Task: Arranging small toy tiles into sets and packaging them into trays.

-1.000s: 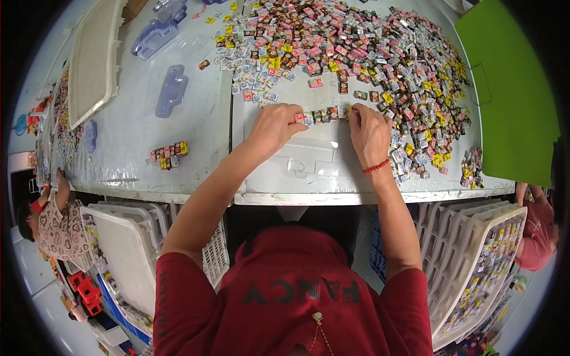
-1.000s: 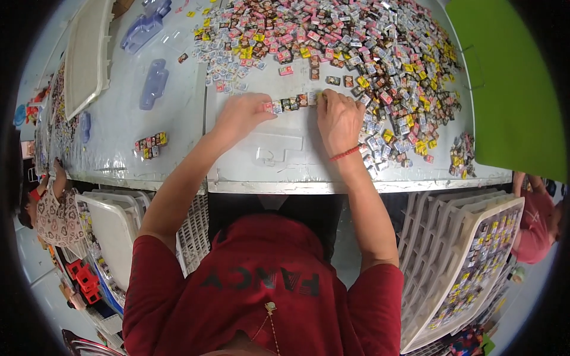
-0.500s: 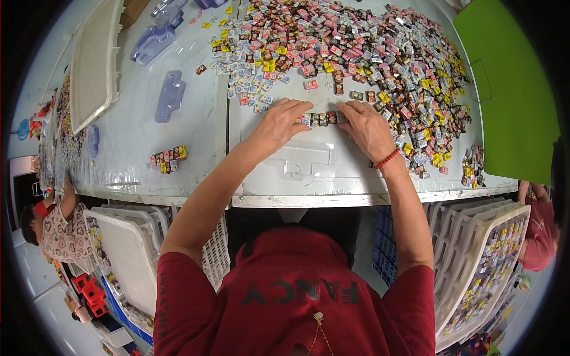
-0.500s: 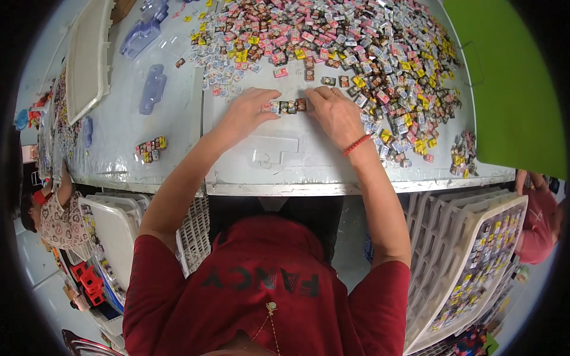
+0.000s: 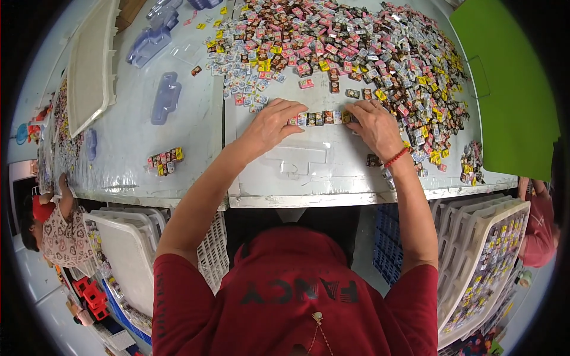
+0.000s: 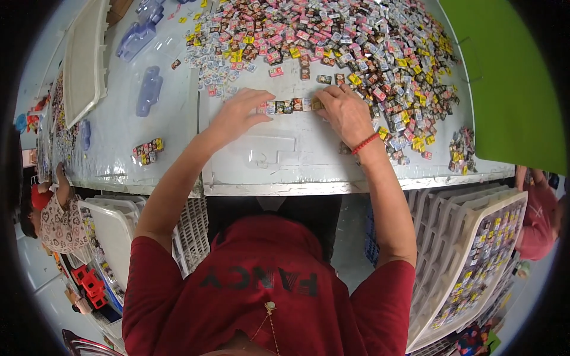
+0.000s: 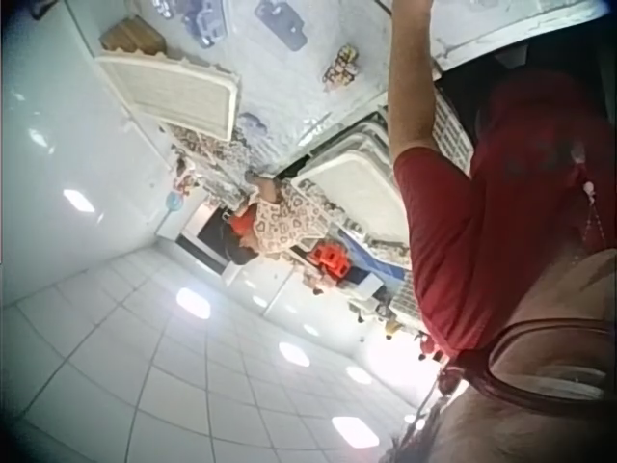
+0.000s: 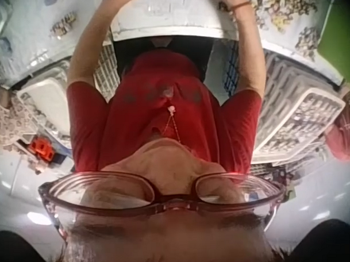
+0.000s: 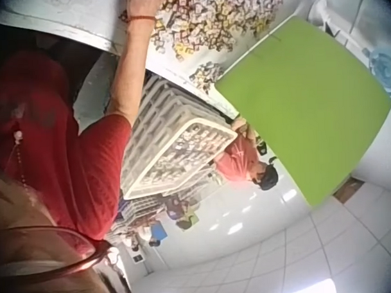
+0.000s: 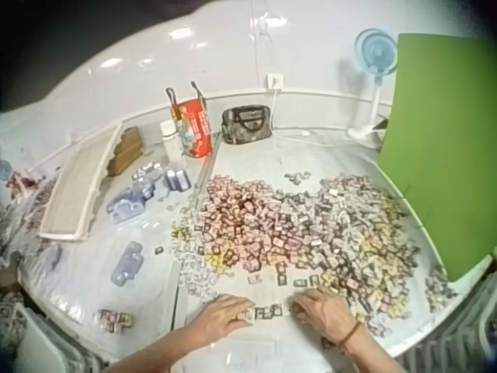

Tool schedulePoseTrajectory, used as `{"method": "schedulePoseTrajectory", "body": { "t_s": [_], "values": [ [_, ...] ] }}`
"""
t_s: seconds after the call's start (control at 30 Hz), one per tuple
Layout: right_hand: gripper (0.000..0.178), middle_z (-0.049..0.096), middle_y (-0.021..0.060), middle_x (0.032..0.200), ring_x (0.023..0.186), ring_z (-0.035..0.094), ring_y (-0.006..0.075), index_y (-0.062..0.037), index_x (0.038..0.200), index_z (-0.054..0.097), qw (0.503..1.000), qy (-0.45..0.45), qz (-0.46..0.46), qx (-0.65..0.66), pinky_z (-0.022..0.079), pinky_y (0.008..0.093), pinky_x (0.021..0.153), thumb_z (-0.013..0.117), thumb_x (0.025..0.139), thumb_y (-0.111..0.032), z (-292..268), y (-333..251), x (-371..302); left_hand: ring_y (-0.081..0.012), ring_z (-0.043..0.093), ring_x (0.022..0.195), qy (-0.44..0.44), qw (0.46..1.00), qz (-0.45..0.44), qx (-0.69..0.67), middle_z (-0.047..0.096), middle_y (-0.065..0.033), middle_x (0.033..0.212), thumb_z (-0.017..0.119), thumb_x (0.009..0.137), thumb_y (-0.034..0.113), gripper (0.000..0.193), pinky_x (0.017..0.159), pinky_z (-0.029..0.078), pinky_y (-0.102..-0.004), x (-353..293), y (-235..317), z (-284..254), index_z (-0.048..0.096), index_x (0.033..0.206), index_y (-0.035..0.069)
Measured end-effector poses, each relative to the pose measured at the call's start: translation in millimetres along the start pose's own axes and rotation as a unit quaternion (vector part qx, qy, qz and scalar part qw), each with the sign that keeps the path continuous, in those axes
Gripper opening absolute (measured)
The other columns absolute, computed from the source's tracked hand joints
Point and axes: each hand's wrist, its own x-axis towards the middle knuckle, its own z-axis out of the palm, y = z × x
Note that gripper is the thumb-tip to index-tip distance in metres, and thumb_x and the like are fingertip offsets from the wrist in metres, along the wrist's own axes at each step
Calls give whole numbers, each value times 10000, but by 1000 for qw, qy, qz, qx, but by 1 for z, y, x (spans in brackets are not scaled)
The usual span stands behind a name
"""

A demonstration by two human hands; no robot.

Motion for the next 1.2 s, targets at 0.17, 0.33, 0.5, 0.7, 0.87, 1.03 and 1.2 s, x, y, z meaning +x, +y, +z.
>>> {"method": "schedulePoseTrajectory", "body": {
  "t_s": [0.17, 0.33, 0.5, 0.7, 0.87, 1.03, 1.2],
  "values": [
    [392, 609, 88, 1077, 1029, 568, 298, -86, 1116, 601, 998, -47, 25, -44, 478, 361, 886, 723, 751, -159, -12, -2, -1, -298, 548, 1029, 4, 1000, 10, 9, 613, -104, 1136, 701, 785, 137, 390, 839, 486, -373, -3, -2, 0, 597, 1151, 51],
    [390, 607, 75, 1093, 1041, 560, 299, -94, 1110, 600, 997, -34, 30, -67, 455, 387, 913, 725, 747, -159, -12, -4, -1, -300, 549, 1019, 14, 1000, 15, 9, 618, -104, 1121, 700, 783, 135, 380, 839, 483, -374, -2, 0, 0, 600, 1139, 45],
    [380, 609, 54, 1097, 1085, 536, 270, -110, 1093, 612, 997, -8, -15, -77, 421, 387, 925, 736, 741, -184, -3, -3, 3, -302, 553, 1021, 22, 1000, 13, 9, 619, -108, 1119, 699, 783, 125, 373, 856, 476, -374, -6, -1, 1, 603, 1134, 43],
    [403, 607, 42, 1091, 1089, 530, 253, -127, 1111, 617, 998, 3, -14, -67, 396, 384, 931, 741, 738, -215, 3, -3, 3, -299, 553, 1028, 36, 999, 10, 10, 615, -111, 1129, 698, 786, 123, 372, 863, 471, -374, -9, 2, 1, 602, 1136, 40],
    [426, 598, 40, 1078, 1058, 534, 247, -131, 1160, 601, 998, 37, -38, -40, 377, 430, 955, 725, 762, -221, 9, -3, 3, -291, 548, 1018, 33, 999, 14, 5, 617, -105, 1102, 711, 776, 138, 383, 849, 471, -371, -2, 1, 6, 604, 1131, 43],
    [434, 586, 45, 1023, 1015, 538, 245, -137, 1185, 593, 996, 51, -68, -25, 370, 456, 961, 711, 776, -222, 12, -9, 3, -278, 556, 981, 53, 998, 35, 27, 630, -87, 1057, 715, 764, 157, 389, 834, 476, -364, -1, 0, 13, 611, 1125, 59],
    [392, 579, 50, 974, 968, 546, 238, -133, 1161, 608, 994, 53, -94, -25, 373, 448, 951, 697, 786, -203, 21, -18, 7, -256, 567, 948, 58, 997, 48, 34, 650, -61, 1001, 708, 761, 163, 359, 815, 482, -354, 2, -1, 17, 627, 1097, 64]
  ]
}}
